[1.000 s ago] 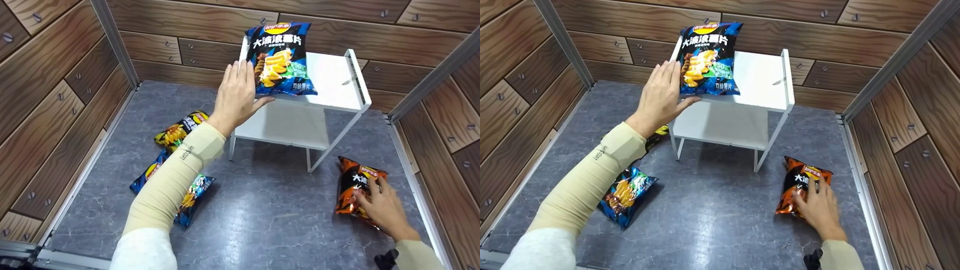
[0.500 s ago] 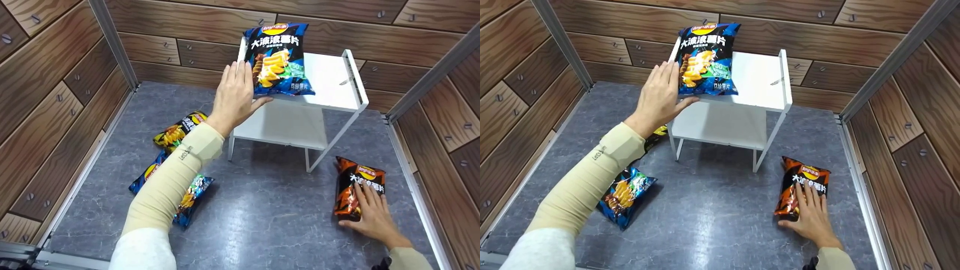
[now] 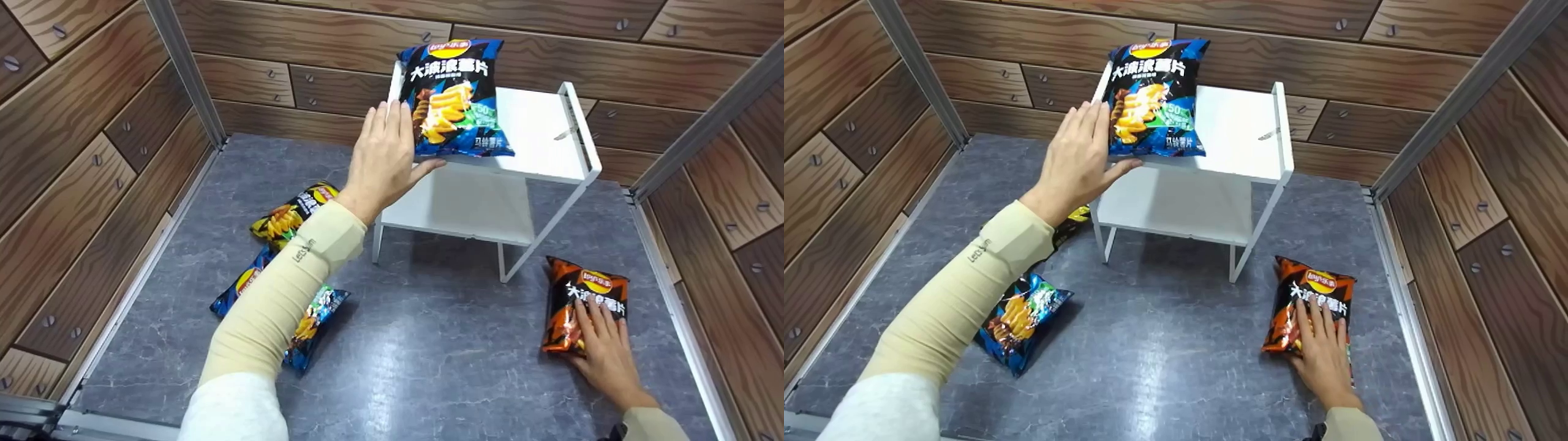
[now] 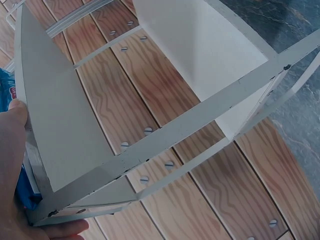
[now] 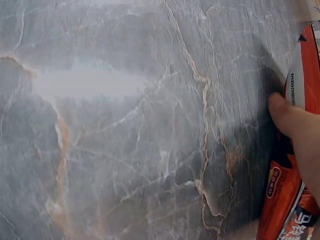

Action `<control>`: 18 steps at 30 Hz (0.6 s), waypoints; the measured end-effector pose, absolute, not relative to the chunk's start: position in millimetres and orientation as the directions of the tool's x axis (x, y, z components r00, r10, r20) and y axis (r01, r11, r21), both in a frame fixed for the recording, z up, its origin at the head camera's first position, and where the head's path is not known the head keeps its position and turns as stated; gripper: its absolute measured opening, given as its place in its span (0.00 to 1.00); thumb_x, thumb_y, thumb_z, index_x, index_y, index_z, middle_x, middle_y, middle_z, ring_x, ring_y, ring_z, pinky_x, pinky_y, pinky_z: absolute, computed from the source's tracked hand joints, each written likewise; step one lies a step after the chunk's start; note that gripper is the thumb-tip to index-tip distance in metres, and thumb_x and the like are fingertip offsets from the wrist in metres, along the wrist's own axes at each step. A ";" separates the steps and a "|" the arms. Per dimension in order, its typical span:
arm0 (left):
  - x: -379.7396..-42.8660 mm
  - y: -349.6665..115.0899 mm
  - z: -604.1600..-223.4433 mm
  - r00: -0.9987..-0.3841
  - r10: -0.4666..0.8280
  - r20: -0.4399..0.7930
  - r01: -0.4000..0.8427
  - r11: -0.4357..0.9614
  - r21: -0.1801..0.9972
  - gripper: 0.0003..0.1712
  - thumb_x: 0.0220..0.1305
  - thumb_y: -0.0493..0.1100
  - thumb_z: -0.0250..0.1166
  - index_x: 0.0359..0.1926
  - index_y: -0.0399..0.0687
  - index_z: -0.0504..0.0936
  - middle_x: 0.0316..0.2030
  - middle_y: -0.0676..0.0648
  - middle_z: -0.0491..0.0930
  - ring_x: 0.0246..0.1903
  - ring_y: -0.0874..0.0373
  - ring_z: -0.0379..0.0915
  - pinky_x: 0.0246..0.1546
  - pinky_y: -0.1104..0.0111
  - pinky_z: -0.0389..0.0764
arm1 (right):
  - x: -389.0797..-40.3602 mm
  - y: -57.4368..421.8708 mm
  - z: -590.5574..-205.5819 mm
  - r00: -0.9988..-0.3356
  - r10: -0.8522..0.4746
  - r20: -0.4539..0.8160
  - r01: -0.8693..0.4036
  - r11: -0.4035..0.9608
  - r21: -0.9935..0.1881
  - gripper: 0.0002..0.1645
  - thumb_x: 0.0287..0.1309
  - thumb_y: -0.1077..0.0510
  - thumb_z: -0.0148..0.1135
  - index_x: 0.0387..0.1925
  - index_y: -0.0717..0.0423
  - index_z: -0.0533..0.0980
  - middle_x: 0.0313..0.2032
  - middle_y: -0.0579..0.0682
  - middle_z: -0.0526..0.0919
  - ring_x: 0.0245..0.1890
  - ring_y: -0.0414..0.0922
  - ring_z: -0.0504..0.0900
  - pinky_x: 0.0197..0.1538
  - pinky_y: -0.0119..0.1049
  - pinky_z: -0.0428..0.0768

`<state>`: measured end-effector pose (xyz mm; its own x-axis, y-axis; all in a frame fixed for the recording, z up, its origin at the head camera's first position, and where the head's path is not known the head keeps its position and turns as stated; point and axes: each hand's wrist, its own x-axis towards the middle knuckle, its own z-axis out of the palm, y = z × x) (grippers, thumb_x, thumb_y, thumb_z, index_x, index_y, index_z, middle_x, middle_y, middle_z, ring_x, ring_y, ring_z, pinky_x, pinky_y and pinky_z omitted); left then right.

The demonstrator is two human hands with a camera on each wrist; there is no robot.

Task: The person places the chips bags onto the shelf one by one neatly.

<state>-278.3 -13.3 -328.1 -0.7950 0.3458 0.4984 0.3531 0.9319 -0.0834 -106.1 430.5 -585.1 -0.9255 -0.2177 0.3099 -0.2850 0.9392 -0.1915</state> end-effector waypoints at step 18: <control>-278.1 -13.4 -327.2 -0.806 0.339 0.486 0.355 0.933 -0.062 0.60 0.63 0.79 0.45 0.72 0.30 0.58 0.70 0.33 0.65 0.71 0.40 0.60 0.75 0.52 0.58 | -112.4 427.4 -578.6 -0.888 -0.201 0.414 -0.296 0.938 -0.181 0.60 0.28 0.80 0.66 0.72 0.62 0.62 0.68 0.69 0.66 0.66 0.72 0.62 0.67 0.75 0.54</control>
